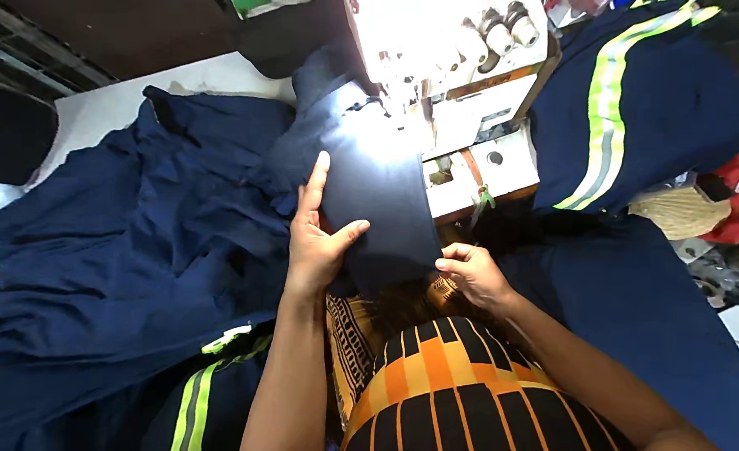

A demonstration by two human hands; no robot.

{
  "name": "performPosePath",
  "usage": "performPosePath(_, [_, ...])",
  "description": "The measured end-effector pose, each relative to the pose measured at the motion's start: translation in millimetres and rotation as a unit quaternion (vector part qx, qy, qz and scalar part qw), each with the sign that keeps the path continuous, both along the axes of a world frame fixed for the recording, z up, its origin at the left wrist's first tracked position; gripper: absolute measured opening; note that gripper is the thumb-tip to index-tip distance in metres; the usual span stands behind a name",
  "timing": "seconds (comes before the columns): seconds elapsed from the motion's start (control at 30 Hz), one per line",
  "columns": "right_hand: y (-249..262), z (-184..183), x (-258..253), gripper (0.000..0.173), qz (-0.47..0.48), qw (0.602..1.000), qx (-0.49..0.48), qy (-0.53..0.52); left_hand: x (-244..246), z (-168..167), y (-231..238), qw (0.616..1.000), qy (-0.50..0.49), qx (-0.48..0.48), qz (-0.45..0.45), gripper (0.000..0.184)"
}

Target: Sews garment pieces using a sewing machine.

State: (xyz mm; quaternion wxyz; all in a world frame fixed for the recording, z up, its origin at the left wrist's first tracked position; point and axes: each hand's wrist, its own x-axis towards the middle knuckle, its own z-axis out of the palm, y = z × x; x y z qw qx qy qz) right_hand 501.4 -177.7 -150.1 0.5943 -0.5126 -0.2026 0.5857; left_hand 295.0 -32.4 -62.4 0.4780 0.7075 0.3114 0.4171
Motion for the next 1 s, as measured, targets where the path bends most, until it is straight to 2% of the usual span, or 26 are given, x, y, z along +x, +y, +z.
performPosePath(0.1, [22,14,1,0.012,-0.026,0.999,0.044,-0.019,4,23,24,0.994,0.077,0.066,0.033,0.099])
performPosePath(0.23, [49,27,1,0.018,-0.085,0.986,0.112,-0.090,14,41,70,0.996,0.048,0.070,0.028,0.104])
performPosePath(0.37, [78,35,6,0.017,-0.114,0.950,0.224,-0.185,20,57,113,0.993,0.083,0.080,0.025,0.106])
performPosePath(0.43, [93,44,11,0.016,-0.115,0.932,0.249,-0.235,23,63,132,0.991,0.101,0.087,0.032,0.106])
performPosePath(0.5, [106,55,15,0.012,-0.124,0.913,0.243,-0.302,28,69,149,0.990,0.105,0.082,0.042,0.106])
performPosePath(0.57, [117,66,19,0.007,-0.134,0.876,0.229,-0.403,30,74,165,0.988,0.120,0.084,0.058,0.106])
performPosePath(0.63, [119,77,21,0.009,-0.119,0.838,0.201,-0.493,32,77,182,0.982,0.146,0.089,0.084,0.107])
performPosePath(0.77, [117,86,21,0.013,-0.098,0.797,0.163,-0.573,26,72,206,0.968,0.184,0.078,0.152,0.107])
performPosePath(0.83, [116,85,17,0.016,-0.103,0.769,0.183,-0.604,11,73,192,0.937,0.265,0.069,0.218,0.092])
performPosePath(0.9, [111,80,6,0.020,-0.094,0.733,0.238,-0.630,-17,79,139,0.873,0.417,0.081,0.238,0.049])
performPosePath(0.93, [107,78,-1,0.025,-0.076,0.716,0.279,-0.636,-32,77,101,0.846,0.491,0.062,0.200,0.033])
performPosePath(0.97, [102,75,-9,0.037,-0.033,0.700,0.313,-0.641,-41,74,60,0.832,0.537,0.018,0.136,0.030])
performPosePath(1.0, [97,72,-15,0.047,0.026,0.682,0.326,-0.654,-40,68,16,0.834,0.548,-0.015,0.058,0.031])
